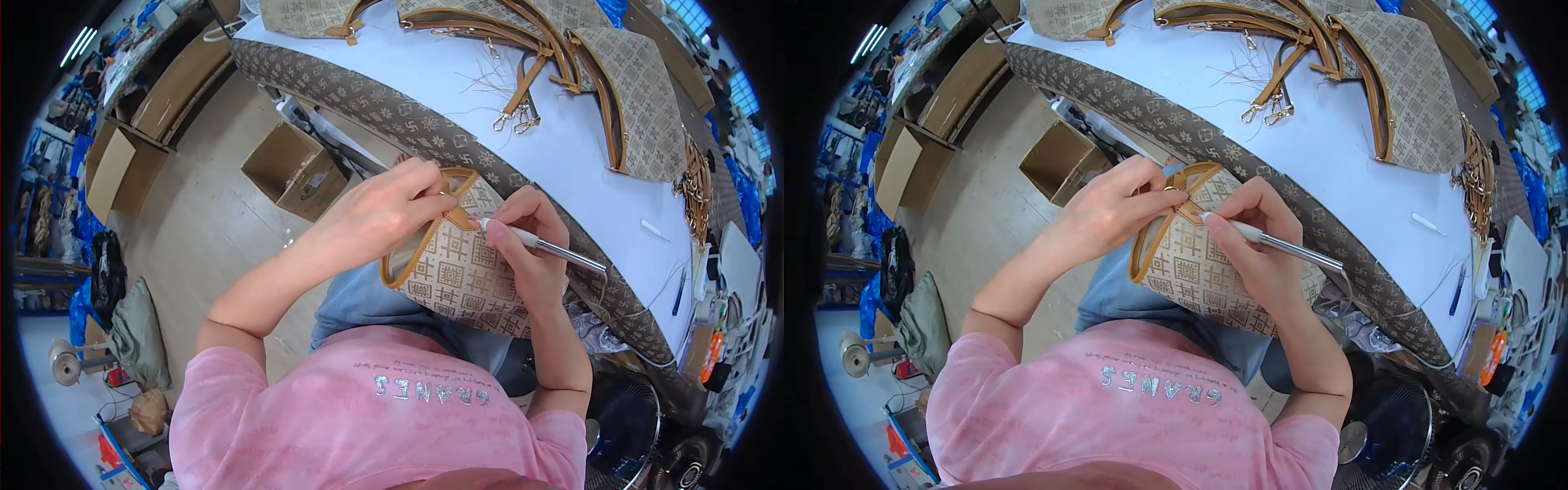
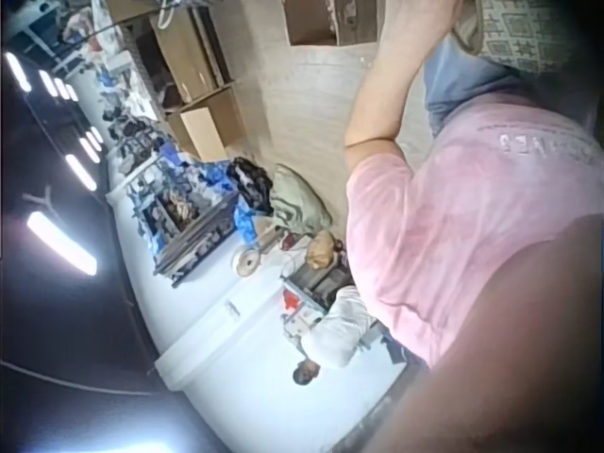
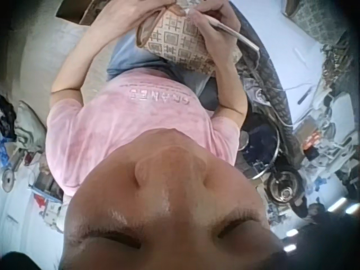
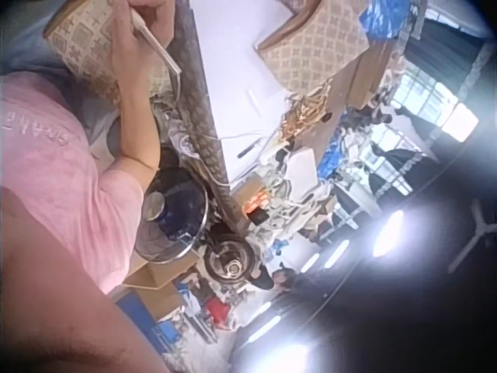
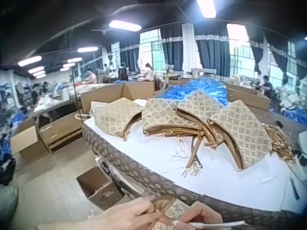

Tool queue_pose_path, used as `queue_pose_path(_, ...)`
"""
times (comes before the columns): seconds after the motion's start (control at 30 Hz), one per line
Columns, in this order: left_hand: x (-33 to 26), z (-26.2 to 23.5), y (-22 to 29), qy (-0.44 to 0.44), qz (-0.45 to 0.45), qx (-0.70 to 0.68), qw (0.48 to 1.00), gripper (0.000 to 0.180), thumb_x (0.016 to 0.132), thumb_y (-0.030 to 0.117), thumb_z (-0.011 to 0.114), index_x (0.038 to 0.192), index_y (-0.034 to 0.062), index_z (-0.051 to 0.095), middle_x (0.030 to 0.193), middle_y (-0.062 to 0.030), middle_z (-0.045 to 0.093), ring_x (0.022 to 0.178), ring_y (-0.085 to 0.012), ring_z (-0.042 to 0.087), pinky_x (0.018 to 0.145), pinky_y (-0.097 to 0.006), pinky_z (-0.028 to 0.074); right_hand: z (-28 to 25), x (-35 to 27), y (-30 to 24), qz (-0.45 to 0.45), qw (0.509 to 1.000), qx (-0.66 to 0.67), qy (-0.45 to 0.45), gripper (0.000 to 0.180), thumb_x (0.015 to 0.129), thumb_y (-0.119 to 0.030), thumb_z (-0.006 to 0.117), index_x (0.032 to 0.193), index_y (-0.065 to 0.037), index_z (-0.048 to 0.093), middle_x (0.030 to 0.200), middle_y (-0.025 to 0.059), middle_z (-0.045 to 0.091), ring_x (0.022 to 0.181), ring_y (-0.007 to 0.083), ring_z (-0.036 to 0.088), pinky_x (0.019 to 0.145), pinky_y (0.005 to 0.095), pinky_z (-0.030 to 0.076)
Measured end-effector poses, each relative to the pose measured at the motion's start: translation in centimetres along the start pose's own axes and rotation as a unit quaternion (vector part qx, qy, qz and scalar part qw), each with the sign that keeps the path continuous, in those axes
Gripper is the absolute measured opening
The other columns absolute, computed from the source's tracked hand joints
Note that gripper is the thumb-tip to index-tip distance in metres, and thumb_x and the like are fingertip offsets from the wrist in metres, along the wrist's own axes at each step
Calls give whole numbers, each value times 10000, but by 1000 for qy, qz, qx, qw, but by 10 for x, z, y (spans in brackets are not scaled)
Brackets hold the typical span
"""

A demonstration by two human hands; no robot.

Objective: Applying edge finishing liquid to the leather trim of a handbag using an applicator pen.

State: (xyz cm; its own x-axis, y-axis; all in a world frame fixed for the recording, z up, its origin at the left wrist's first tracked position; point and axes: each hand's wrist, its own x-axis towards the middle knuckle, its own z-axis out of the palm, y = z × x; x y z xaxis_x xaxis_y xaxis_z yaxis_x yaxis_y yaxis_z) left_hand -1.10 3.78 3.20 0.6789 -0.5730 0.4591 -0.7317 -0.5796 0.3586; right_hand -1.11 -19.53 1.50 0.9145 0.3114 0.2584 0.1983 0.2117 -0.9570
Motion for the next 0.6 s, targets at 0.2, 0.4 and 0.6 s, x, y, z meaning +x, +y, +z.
queue_pose_path(0.2, -4, 0, -8, 4, 6, -16, 1000, 179, 797, 36, 695, 974, 26, 674, 948, -73, 568, 869, -247, 611, 712, -346, 527, 3, 1, 4, 79, 996, -31, -16, 107, 882, 22, 674, 884, -18, 575, 860, 6, 567, 765, 45, 537, 696, 201, 445)
queue_pose_path(0.4, -4, 14, -24, 29, 12, -119, 992, 110, 860, 65, 686, 960, 28, 656, 983, -84, 644, 892, -274, 649, 792, -385, 548, 9, 2, 6, 82, 995, -48, -18, 102, 875, 54, 663, 879, -9, 582, 881, 18, 560, 789, 59, 535, 718, 213, 452)
queue_pose_path(0.6, -3, 21, -30, 24, -7, -143, 989, 92, 891, 90, 665, 953, 32, 631, 972, -90, 675, 927, -299, 664, 875, -415, 539, 12, 0, 9, 44, 993, -105, -27, 117, 868, 63, 689, 906, 1, 598, 898, 32, 560, 799, 74, 548, 720, 220, 455)
